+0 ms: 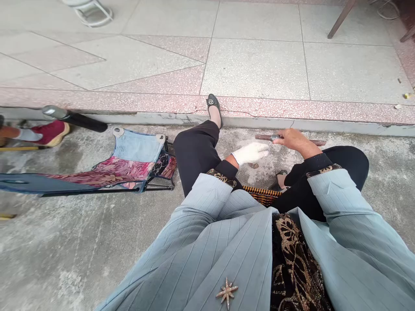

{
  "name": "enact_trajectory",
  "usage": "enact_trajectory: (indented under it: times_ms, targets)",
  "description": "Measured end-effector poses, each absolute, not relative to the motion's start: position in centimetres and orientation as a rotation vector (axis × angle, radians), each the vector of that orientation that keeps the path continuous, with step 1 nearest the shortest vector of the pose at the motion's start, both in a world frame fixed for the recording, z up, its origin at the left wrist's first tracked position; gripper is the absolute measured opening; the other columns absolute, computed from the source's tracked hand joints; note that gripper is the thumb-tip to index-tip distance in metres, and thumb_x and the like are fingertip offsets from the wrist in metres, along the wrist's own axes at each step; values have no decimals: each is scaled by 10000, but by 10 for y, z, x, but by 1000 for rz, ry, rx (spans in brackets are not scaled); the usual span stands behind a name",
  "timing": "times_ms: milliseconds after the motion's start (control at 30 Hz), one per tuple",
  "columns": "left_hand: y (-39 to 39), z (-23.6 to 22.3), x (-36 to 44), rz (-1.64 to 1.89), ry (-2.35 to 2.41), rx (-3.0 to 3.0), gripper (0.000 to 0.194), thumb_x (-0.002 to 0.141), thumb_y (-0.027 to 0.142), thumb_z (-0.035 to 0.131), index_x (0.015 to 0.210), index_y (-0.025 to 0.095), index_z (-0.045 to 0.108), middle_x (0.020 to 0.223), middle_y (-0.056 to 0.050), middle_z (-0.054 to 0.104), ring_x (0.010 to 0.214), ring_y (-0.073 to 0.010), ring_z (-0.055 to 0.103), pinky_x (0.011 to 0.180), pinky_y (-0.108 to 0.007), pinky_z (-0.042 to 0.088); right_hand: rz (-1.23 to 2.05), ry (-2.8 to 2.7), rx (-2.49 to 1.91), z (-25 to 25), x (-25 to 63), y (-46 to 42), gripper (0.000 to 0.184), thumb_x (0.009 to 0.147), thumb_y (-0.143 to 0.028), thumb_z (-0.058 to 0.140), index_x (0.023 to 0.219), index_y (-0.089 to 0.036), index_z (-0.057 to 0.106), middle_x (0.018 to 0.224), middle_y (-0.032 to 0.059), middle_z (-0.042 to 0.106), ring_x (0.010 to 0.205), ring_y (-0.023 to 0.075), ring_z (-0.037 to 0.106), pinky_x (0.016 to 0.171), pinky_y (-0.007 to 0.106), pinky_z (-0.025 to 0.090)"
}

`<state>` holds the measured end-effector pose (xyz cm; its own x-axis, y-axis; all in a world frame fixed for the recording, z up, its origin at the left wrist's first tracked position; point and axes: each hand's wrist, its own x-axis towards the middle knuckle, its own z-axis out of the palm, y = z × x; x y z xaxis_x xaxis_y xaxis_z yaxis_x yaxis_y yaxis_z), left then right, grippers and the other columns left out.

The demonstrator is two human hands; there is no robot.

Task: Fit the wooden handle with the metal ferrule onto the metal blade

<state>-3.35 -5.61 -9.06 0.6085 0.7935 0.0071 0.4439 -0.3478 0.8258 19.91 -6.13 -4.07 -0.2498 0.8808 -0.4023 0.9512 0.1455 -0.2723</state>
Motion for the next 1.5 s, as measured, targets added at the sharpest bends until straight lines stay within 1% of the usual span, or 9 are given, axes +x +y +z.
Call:
enact_trajectory:
  times_ms: [233,433,567,733,1000,1133,1300,1400,1500]
  targets:
    - [-9,-63,-62,547,1080,1747,447,841,576,563,1074,211,678,895,-32,678,993,-214,625,838,-383,527,-1650,1965,975,-21,198,-75,382,787,-560,690,780,-178,704,635,7,629,589,138,544,602,278,406]
    - [-79,-62,-24,473,930,1742,257,899,395,547,910,162,652,780,-69,653,789,-192,656,686,-331,513,-2274,2337,2047,-3,217,-69,559,731,-738,656,794,-185,599,678,18,603,549,108,495,517,240,376]
    - [-87,-51,-22,388,876,1774,189,845,344,612,808,168,670,663,-44,616,665,-167,628,626,-298,484,-1786,2215,2634,-25,218,-54,546,778,-727,617,748,-184,566,659,34,590,534,118,488,515,255,364]
    - [-83,-39,-32,357,787,1846,217,832,334,586,813,149,696,704,-29,646,704,-162,617,685,-279,473,-954,2153,2200,-44,212,-51,356,852,-513,649,772,-166,661,700,69,649,716,211,604,660,309,400]
    - [-73,-40,-45,664,1099,1802,260,882,278,475,906,136,692,842,-42,661,824,-163,601,772,-283,453,-1824,1974,918,-15,204,-70,483,787,-656,635,678,-186,650,621,0,611,541,113,503,565,263,391]
    - [-73,-54,-33,582,1002,1880,288,891,344,485,874,127,674,852,-47,667,801,-168,591,761,-282,454,-2014,2218,1131,-6,206,-73,516,786,-685,617,808,-172,672,684,7,631,562,107,505,571,254,402]
    - [-78,-65,-18,251,800,2037,270,901,340,484,857,145,664,775,-30,646,738,-159,569,750,-274,440,-1364,2356,1993,-29,207,-63,500,854,-652,550,753,-169,634,679,43,631,621,156,550,595,281,390]
    - [-77,-66,-19,181,837,2089,184,870,280,529,830,157,660,800,-35,659,814,-172,583,804,-273,434,-863,2282,1952,-43,203,-59,390,881,-541,585,766,-173,648,724,74,667,694,195,587,625,297,371]
    - [-75,-63,-25,246,917,2016,160,864,255,542,812,163,662,772,-23,653,834,-169,591,804,-267,434,-981,2166,1632,-44,200,-59,365,890,-508,589,729,-185,644,696,60,671,666,180,596,632,289,380]
